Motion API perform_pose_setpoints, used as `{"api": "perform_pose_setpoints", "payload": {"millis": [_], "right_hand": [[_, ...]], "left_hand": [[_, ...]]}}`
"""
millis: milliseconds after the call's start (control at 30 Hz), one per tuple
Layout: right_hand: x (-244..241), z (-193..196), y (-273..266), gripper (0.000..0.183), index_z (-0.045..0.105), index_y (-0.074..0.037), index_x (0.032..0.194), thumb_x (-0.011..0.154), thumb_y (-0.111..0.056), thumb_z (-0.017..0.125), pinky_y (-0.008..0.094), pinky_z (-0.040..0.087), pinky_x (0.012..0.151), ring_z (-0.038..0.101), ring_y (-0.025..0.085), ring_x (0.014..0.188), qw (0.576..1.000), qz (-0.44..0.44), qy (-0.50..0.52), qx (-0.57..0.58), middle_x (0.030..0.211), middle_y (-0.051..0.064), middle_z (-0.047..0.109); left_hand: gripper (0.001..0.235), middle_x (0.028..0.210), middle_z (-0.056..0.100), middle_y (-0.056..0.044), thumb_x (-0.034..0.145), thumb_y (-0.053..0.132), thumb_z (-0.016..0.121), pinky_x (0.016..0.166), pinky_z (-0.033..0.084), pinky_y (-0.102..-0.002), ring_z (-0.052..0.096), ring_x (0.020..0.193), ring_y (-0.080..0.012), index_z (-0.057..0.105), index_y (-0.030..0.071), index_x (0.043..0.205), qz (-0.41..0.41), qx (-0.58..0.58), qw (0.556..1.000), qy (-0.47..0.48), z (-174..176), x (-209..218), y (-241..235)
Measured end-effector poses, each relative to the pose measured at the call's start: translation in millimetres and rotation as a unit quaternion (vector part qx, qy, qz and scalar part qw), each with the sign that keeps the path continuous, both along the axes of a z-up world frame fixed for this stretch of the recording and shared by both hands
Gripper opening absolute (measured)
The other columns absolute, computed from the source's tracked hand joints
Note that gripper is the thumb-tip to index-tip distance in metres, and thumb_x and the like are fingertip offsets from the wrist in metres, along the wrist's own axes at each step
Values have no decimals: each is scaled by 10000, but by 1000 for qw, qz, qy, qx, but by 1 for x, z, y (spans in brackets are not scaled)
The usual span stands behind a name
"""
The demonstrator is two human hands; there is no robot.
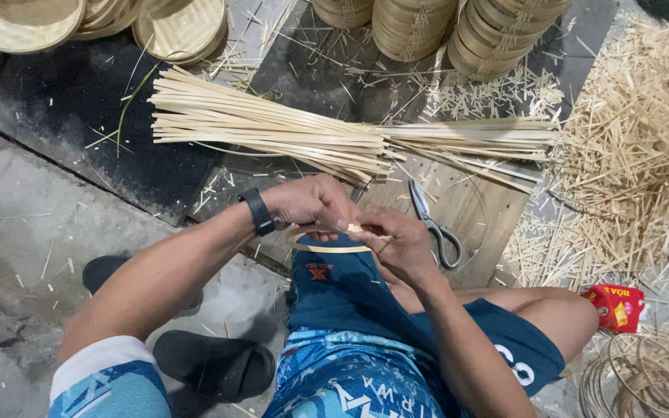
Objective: The person sits on the floor and bends thin bamboo strips into circular rings, joining the ends by hand. The person repeatedly forms rings and places them aside among other finished rings.
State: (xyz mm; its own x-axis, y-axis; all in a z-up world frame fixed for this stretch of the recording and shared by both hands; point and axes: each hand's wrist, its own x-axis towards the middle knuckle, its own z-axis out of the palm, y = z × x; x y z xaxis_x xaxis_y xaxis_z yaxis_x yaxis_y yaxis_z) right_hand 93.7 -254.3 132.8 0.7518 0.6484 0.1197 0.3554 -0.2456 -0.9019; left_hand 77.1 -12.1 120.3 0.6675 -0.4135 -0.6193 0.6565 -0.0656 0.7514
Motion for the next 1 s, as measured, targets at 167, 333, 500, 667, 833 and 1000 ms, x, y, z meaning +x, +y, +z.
{"api": "perform_pose_setpoints", "payload": {"millis": [167, 333, 500, 667, 833, 1000], "right_hand": [[-1, -1, -4, 141, 777, -69, 1005, 868, -95, 797, 316, 544, 701, 700, 199, 818, 997, 48, -44, 37, 882, 76, 718], [-4, 4, -1, 173, 791, -78, 1027, 854, -84, 794, 307, 535, 664, 690, 192, 778, 997, 67, -29, 27, 849, 69, 697], [-2, 19, -1, 189, 803, -109, 1065, 877, -130, 786, 320, 545, 688, 705, 192, 814, 998, 61, -11, 29, 905, 51, 710], [0, 33, -19, 335, 687, -14, 1093, 842, -233, 711, 423, 504, 814, 611, 329, 944, 962, -106, -253, 15, 1117, 147, 564], [-17, 24, -26, 128, 729, -39, 1029, 1032, -156, 677, 297, 444, 675, 540, 161, 751, 982, -176, -51, 38, 896, 51, 530], [-24, 13, -27, 105, 781, -24, 981, 905, -95, 767, 239, 356, 540, 467, 64, 608, 972, -229, -7, 56, 706, -7, 535]], "left_hand": [[141, 688, 719, -95, 875, 102, 760, 435, 491, -266, 677, 562, -151, 713, -23, 829, 21, 62, 995, 81, -3, -10, -10], [172, 640, 662, -58, 872, 125, 720, 372, 347, -248, 527, 475, -113, 776, -35, 839, -18, 47, 993, 103, -3, -16, -11], [200, 673, 669, -21, 926, 176, 695, 417, 361, -216, 523, 518, -68, 810, 14, 900, -37, 48, 997, 55, -8, -17, -5], [260, 781, 643, 5, 1068, 241, 667, 577, 439, -185, 555, 652, -38, 767, 3, 1046, 70, -49, 988, -128, -15, -25, -7], [252, 848, 708, 3, 1049, 206, 605, 660, 497, -197, 617, 748, -42, 739, 2, 1113, 192, 16, 939, -283, -16, -43, -45], [257, 937, 670, -3, 1074, 165, 588, 716, 484, -198, 598, 832, -50, 729, -31, 1161, 230, 31, 904, -360, -13, -48, -65]]}}
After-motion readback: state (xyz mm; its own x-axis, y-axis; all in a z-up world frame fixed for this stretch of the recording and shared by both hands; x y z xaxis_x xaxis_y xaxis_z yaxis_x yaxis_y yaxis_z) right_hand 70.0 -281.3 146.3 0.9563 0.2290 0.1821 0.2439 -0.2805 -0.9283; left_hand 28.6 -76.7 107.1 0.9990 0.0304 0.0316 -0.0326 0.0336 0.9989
